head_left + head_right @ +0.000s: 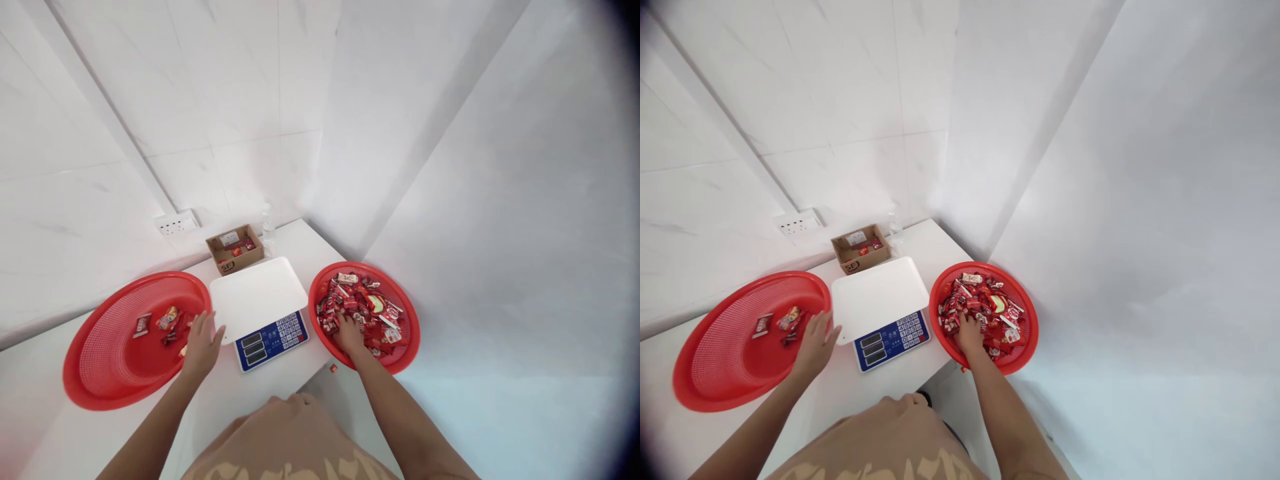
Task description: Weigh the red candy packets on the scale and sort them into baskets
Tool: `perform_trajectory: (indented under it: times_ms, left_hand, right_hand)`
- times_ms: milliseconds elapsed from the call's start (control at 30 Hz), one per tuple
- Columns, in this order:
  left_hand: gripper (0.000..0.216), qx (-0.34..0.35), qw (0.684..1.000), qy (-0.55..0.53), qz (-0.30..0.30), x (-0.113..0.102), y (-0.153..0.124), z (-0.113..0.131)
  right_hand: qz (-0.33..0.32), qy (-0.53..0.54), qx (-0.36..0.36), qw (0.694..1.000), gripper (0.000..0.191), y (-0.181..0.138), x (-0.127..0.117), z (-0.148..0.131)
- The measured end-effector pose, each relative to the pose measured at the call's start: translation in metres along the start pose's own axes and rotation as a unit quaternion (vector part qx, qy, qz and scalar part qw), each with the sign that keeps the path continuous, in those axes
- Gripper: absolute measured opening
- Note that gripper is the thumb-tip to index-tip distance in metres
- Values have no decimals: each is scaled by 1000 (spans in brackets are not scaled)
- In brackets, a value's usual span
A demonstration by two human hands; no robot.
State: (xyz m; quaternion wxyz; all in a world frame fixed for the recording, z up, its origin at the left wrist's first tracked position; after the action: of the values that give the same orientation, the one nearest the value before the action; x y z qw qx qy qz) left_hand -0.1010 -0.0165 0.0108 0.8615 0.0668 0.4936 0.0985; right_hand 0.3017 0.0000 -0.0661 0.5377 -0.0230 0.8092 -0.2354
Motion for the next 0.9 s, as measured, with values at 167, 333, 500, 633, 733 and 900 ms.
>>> perform_trajectory:
  times_ms: [167, 333, 500, 633, 733, 900]
  left_hand:
    - [41, 35, 996, -64, -59, 19, -3, 51]
    - [38, 18, 980, -143, -139, 30, -12, 77]
    - [47, -104, 903, -311, -276, 41, -21, 108]
    - [56, -226, 761, -474, -382, 52, -26, 144]
    - [52, -268, 655, -585, -396, 58, -21, 164]
    - [44, -314, 599, -654, -339, 65, -10, 153]
  right_hand:
    - [64, 205, -11, 977, 43, 0, -20, 17]
    - [81, 610, 85, 784, 28, -13, -38, 35]
    - [24, 755, 68, 652, 27, -31, -60, 4]
    - [-89, 759, 20, 645, 19, -49, -63, -55]
    - [-188, 728, -17, 659, 20, -60, -51, -103]
    - [-251, 642, -41, 723, 28, -64, -30, -149]
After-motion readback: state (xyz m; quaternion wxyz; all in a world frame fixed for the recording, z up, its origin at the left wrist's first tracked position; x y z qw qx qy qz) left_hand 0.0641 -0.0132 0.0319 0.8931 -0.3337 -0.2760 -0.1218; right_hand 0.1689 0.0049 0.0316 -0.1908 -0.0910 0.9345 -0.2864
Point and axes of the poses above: each hand's wrist, its own y-axis towards the middle knuckle, its own x-axis out of the palm, z = x × y, the point moved 4 cm from there along y, towards the middle knuckle, and after that the axes turned 1 degree about -z, right-handed, at the moved point
